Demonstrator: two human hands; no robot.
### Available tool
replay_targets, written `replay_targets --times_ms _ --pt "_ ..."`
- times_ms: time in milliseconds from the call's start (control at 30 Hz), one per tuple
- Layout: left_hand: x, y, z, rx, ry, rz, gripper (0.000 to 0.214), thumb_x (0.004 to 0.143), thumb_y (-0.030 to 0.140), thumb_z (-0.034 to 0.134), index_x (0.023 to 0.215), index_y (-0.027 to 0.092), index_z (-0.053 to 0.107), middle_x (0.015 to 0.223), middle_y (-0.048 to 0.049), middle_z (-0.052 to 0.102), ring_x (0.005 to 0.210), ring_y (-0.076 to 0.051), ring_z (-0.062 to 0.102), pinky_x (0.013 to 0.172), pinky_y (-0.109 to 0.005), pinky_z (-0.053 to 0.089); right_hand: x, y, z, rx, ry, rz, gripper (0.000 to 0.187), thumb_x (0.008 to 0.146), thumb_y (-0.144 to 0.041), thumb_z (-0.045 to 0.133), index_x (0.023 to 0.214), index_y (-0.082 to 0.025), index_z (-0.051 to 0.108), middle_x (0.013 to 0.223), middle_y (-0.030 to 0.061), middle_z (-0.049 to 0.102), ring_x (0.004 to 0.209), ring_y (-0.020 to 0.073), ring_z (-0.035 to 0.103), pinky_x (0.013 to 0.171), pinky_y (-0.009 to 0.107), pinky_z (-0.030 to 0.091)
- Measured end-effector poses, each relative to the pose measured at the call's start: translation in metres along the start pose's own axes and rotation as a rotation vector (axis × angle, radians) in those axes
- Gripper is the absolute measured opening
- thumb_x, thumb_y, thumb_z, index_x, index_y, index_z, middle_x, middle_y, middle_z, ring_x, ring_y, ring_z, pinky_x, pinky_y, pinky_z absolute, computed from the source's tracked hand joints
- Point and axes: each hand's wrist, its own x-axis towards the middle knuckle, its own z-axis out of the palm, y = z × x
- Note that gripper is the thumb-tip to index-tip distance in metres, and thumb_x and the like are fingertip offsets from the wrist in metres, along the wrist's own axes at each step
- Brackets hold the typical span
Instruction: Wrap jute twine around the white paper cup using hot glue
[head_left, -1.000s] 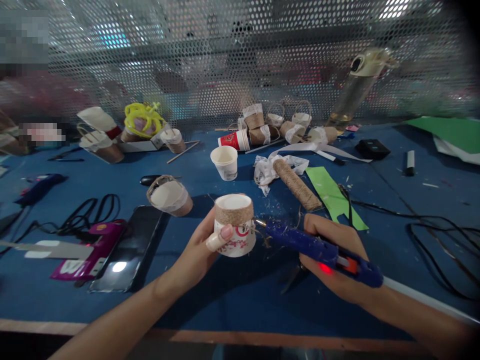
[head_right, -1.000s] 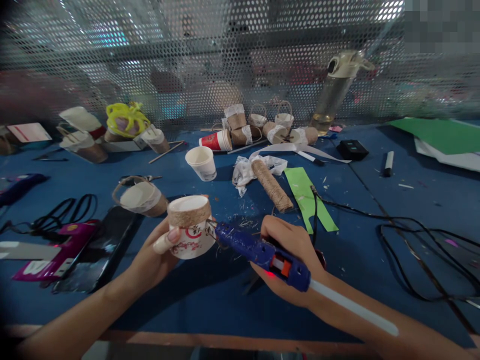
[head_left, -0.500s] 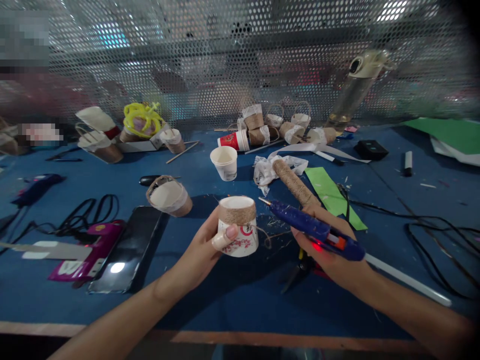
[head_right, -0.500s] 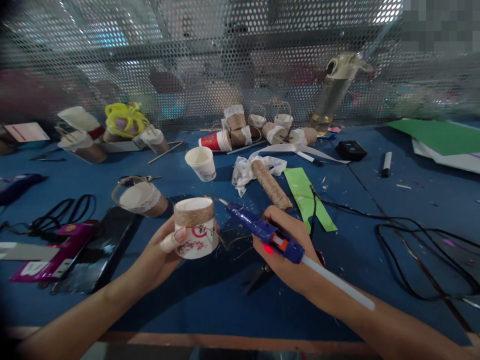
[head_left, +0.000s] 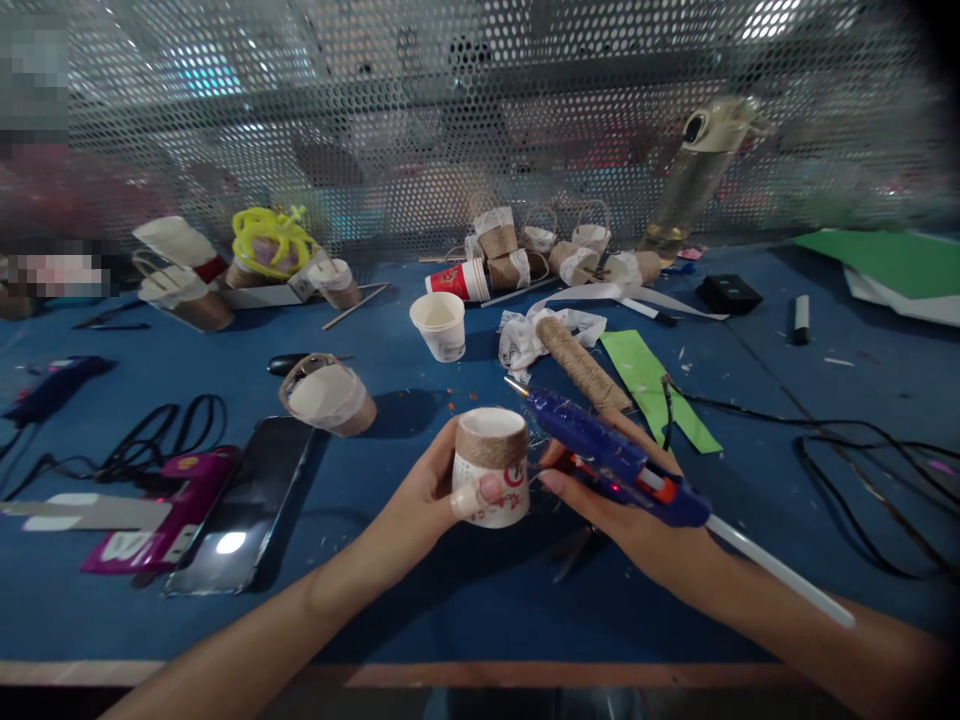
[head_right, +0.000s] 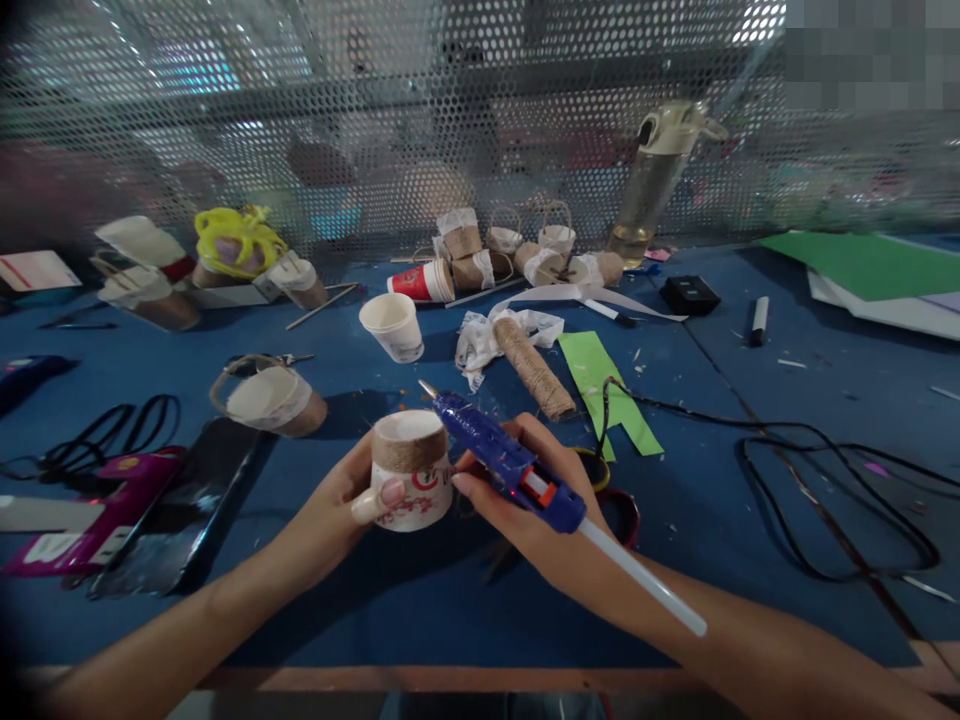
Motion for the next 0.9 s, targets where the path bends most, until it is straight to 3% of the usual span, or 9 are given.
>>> replay_targets --times_ms 167,467,633,900 --pt "-0.001 0.003 0.002 0.017 -0.012 -0.011 0.048 0.080 0.035 0.073 0.126 0.030 0.059 0.121 -0.0039 0.069 0.115 -0.026 0.058 0.093 -0.032 0.046 0.005 -0.006 -0.002 -0.114 0.042 0.018 0.008 0.080 -0.021 0.072 0.080 -0.023 0.064 0.076 -0.0005 0.070 0.073 0.0181 0.069 0.072 0.032 0.059" --pt "-0.001 -0.001 0.000 -0.009 -0.047 -0.015 0.047 0.082 0.033 0.072 0.126 0.030 0.059 0.126 -0.0035 0.067 0.117 -0.026 0.058 0.096 -0.033 0.045 0.002 0.001 0.001 -0.070 0.080 0.104 0.014 0.078 -0.025 0.073 0.085 -0.025 0.061 0.075 -0.0020 0.071 0.067 0.0178 0.069 0.069 0.031 0.060" --pt "-0.002 -0.002 0.001 -0.039 -0.056 -0.025 0.046 0.080 0.033 0.073 0.125 0.030 0.061 0.127 -0.0041 0.067 0.116 -0.027 0.059 0.095 -0.034 0.046 -0.001 0.005 0.005 -0.096 0.222 0.124 0.026 0.071 -0.035 0.078 0.091 -0.023 0.066 0.093 0.0060 0.073 0.083 0.0254 0.070 0.077 0.041 0.060" --pt "-0.003 -0.003 -0.002 -0.067 -0.094 -0.044 0.043 0.084 0.033 0.070 0.125 0.030 0.061 0.125 -0.0039 0.067 0.119 -0.026 0.057 0.095 -0.032 0.045 -0.003 0.006 0.006 -0.073 0.231 0.145 0.030 0.071 -0.040 0.078 0.094 -0.023 0.069 0.103 0.0097 0.072 0.091 0.0290 0.069 0.073 0.041 0.060"
